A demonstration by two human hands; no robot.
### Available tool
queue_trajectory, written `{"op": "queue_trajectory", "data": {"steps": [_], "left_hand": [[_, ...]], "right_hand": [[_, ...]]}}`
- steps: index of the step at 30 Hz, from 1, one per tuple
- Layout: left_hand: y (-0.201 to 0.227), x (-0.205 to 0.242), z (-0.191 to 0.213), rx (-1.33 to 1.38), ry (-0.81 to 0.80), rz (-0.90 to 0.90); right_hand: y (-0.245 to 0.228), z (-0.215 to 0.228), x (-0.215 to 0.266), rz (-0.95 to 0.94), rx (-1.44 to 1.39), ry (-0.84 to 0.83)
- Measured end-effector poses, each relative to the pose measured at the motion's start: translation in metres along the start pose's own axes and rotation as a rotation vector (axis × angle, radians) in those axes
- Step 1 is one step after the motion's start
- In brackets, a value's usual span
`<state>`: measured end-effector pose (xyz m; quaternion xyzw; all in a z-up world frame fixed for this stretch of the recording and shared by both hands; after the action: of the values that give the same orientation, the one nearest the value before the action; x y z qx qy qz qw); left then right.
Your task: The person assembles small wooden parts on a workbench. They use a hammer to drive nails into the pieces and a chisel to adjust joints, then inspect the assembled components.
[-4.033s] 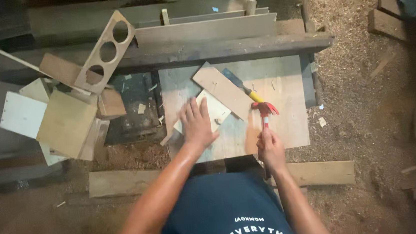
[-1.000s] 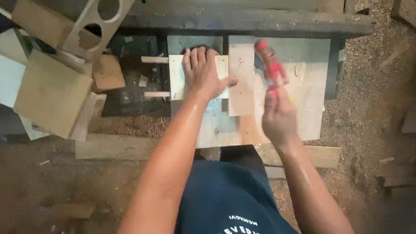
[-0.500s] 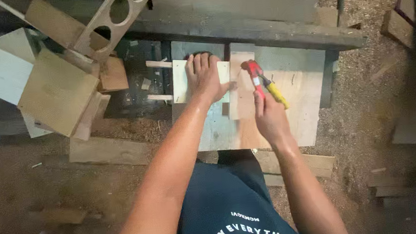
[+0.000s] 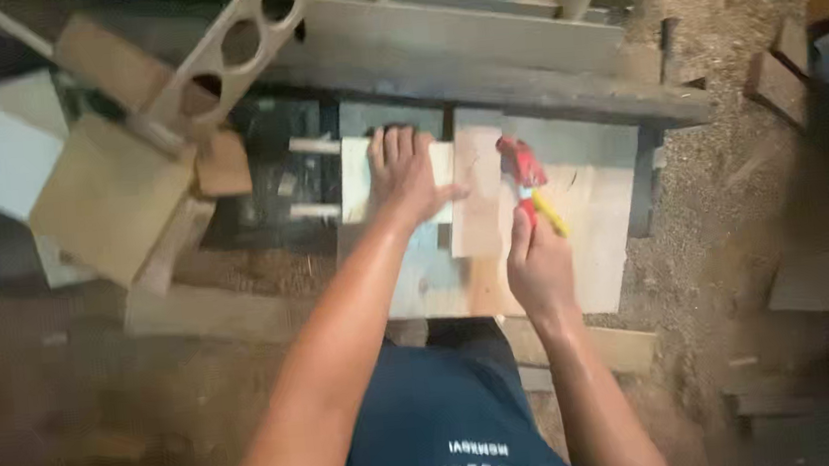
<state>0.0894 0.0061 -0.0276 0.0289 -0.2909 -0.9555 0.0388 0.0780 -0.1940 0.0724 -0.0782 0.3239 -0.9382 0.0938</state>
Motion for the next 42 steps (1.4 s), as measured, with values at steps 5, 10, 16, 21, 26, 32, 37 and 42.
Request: {"op": "queue_trajectory", "data": {"steps": [5,10,16,21,26,32,37,42], "left_hand": [[0.003,0.008,-0.005,0.025,0.006,0.015],[0.007,0.013,-0.001,0.02,0.026,0.012],[0.006,0.009,0.0,0.047,-0.101,0.071],[0.015,0.003,-0.007,0.032,-0.069,0.032],[0.004,0.016,-0.005,0.05,-0.019,0.037],[0.007,0.012,0.002,0.064,-0.019,0.055],[0.007,0.012,0.005,0.07,-0.046,0.071],[0.003,0.01,-0.003,0.056,-0.011,0.054]], "right_hand": [[0.022,-0.017,-0.001,-0.157,0.19,-0.114],[-0.003,-0.003,0.0,-0.243,0.225,-0.144],[-0.02,0.022,0.006,-0.08,0.22,-0.095],[0.011,0.014,-0.011,-0.308,0.501,-0.158],[0.024,0.011,0.004,-0.369,0.267,-0.186],[0.004,0.004,-0.006,-0.082,0.233,-0.15],[-0.014,0.026,-0.001,-0.242,0.23,-0.159],[-0.025,0.022,0.003,0.199,0.106,0.017]]}}
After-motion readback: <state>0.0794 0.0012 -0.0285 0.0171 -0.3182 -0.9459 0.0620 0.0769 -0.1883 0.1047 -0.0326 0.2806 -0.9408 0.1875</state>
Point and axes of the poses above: each hand's wrist, its own x-axis away from the middle knuckle, its own z-axis out of the back of the hand, y = z × x, the point moved 1 cm from there along -x, towards the middle knuckle, and after that the axes turned 15 degrees about -z, right-handed, at the moved point
